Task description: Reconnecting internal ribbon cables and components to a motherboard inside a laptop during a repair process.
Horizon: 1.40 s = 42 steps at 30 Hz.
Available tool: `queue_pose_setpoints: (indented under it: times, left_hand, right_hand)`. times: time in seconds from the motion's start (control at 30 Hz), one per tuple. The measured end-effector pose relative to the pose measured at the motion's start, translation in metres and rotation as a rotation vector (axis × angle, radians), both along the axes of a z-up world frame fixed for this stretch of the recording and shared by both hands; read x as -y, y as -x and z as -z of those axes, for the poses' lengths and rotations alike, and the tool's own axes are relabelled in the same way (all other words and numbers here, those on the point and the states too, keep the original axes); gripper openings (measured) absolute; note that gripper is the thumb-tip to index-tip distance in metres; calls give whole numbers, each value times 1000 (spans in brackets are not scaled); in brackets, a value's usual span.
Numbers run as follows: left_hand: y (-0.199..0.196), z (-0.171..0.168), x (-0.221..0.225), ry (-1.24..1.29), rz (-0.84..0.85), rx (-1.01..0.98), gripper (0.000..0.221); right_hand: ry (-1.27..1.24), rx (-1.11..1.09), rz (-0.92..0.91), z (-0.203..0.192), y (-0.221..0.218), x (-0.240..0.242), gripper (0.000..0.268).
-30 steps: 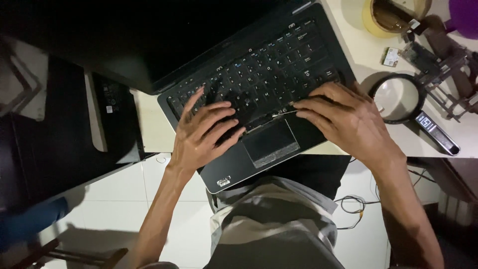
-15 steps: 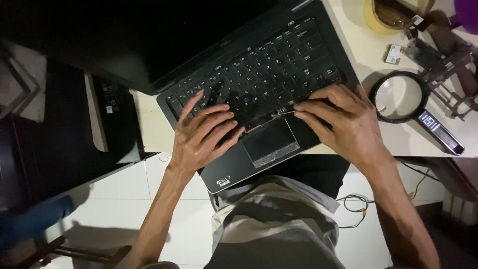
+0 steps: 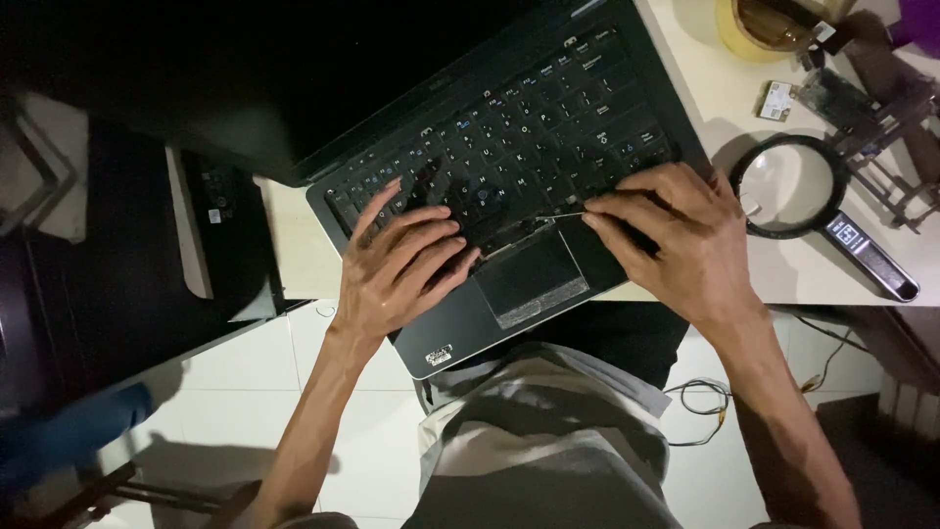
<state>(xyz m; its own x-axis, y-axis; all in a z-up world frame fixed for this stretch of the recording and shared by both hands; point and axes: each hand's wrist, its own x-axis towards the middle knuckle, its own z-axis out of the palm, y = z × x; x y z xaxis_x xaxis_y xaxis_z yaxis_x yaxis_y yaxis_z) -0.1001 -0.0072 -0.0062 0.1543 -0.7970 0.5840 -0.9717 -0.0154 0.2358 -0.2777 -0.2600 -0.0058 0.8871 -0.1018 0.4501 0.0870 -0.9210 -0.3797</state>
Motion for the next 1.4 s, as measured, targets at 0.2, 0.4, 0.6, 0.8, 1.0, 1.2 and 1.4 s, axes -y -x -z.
queue_pose_setpoints:
  times: [0.2,0.4,0.6,0.8,1.0,1.2,1.4]
  left_hand:
    - [0,5,-1,-28,-22,5,15]
    - [-1,4,-1,-29,-12,7,15]
    - [-1,5,0,-16,19,-40,19]
    - [-4,5,-2,-72,28,-70,18]
    - [-4,8,-2,-2,20,-22,14]
    - [-5,15,-6,-11,11,-14,12]
    - [-4,9,-4,4,15,-33,12]
  right_hand:
    - [84,38,-7,-5,-1,-3,11]
    - [-2,14,-20,-3,-3,2,9]
    - [0,-7,-20,1,-2,3,9]
    - [29,-68,-70,0,-4,9,9]
    - [54,-139,-133,-8,-12,12,14]
    - [-4,-191,-98,-3,-11,10,15]
    - [-30,-143,-80,-7,-14,-1,13]
